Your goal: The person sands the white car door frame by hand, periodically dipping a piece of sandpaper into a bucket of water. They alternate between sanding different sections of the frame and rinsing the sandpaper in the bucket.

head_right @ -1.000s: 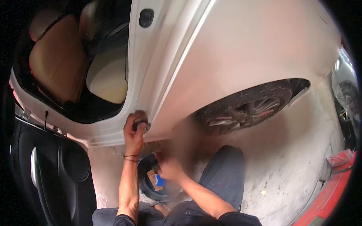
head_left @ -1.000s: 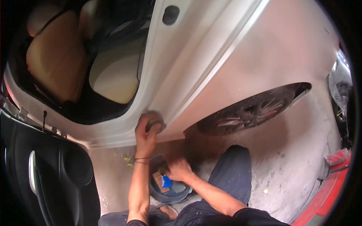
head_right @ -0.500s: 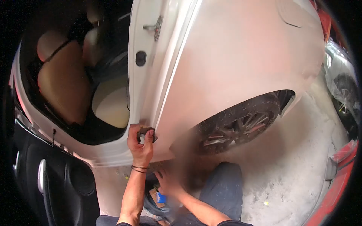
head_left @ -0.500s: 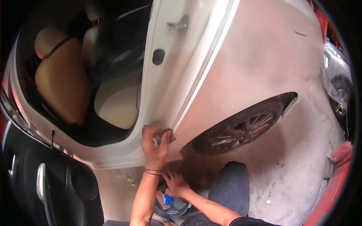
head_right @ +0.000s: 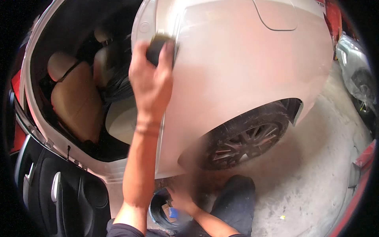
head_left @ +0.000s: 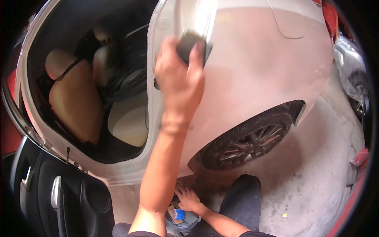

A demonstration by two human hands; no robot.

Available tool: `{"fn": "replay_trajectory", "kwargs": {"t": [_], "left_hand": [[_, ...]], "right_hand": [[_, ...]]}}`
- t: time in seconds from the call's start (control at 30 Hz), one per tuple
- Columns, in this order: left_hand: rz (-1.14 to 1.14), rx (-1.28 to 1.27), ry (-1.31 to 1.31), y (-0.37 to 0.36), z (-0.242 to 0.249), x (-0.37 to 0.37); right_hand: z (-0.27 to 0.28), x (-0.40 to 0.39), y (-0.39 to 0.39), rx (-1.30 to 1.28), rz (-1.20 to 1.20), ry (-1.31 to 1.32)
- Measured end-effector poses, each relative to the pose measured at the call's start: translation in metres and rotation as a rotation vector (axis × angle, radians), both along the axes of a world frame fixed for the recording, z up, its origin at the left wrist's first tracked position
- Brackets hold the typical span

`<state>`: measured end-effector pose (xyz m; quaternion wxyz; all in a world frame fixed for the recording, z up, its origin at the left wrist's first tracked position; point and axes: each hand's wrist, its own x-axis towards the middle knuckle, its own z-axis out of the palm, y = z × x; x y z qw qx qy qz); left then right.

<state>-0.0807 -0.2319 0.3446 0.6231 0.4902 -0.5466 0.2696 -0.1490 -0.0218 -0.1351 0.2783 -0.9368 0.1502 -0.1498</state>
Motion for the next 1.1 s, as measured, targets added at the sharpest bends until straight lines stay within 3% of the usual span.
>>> {"fn": "replay_trajectory", "kwargs": {"t": [0.1, 0.2, 0.27, 0.37, 0.4, 0.43, 0.5, 0.57, 0.6, 0.63, 0.7, 0.77, 0.8, 0.83, 0.87, 0.97, 1.0, 1.1], "left_hand": [[-0.008, 0.158, 0.184, 0.045, -0.076, 0.019], [0.129, 0.163, 0.174, 0.06, -0.08, 0.019], [0.113, 0.08, -0.066, 0.036, -0.055, 0.026], [-0.021, -0.093, -0.165, -0.02, 0.022, 0.018], [0.093, 0.038, -0.258, -0.027, 0.044, 0.012], [0.046, 0.242, -0.259, 0.004, 0.064, -0.02], [0.092, 0.235, -0.02, -0.018, 0.062, -0.01], [0.196, -0.066, -0.145, -0.014, 0.0, 0.01], [0.137, -0.074, -0.11, 0.001, -0.03, 0.025], [0.095, 0.131, 0.052, 0.034, -0.057, 0.026], [0.119, 0.23, 0.195, 0.077, -0.122, 0.035], [0.131, 0.248, 0.228, 0.107, -0.161, 0.042], [0.117, 0.283, 0.293, 0.114, -0.166, 0.042], [0.102, 0.315, 0.357, 0.116, -0.167, 0.044], [0.08, 0.229, 0.187, 0.102, -0.148, 0.048], [0.049, 0.033, -0.065, 0.039, -0.068, 0.038], [0.058, 0.225, -0.012, 0.036, -0.052, 0.032], [-0.032, 0.05, -0.018, 0.042, -0.058, 0.032]], "right_hand": [[-0.01, 0.003, 0.004, 0.026, 0.008, -0.041], [-0.011, 0.001, 0.004, -0.001, -0.002, -0.007], [-0.002, 0.003, 0.0, -0.054, -0.038, -0.1], [0.006, 0.005, -0.001, 0.052, -0.011, -0.003], [0.009, 0.007, -0.006, 0.053, -0.009, 0.008], [0.013, 0.01, -0.01, 0.103, 0.022, 0.058], [0.011, 0.003, -0.005, 0.163, 0.096, 0.157], [0.0, 0.01, -0.005, 0.108, 0.038, 0.073], [0.011, 0.01, -0.007, 0.208, 0.043, 0.142], [0.026, 0.01, -0.012, 0.311, 0.045, 0.213], [0.04, 0.007, -0.015, 0.374, 0.064, 0.18], [0.019, 0.008, -0.008, 0.311, 0.065, 0.203], [0.011, 0.008, -0.006, 0.19, 0.023, 0.022], [0.008, 0.01, -0.007, 0.065, -0.018, -0.159], [0.01, 0.012, -0.009, 0.06, -0.015, -0.159], [0.022, 0.008, -0.006, 0.226, 0.009, 0.128], [0.025, 0.01, -0.008, 0.313, 0.02, 0.155], [0.033, 0.005, -0.012, 0.439, 0.018, 0.181]]}}
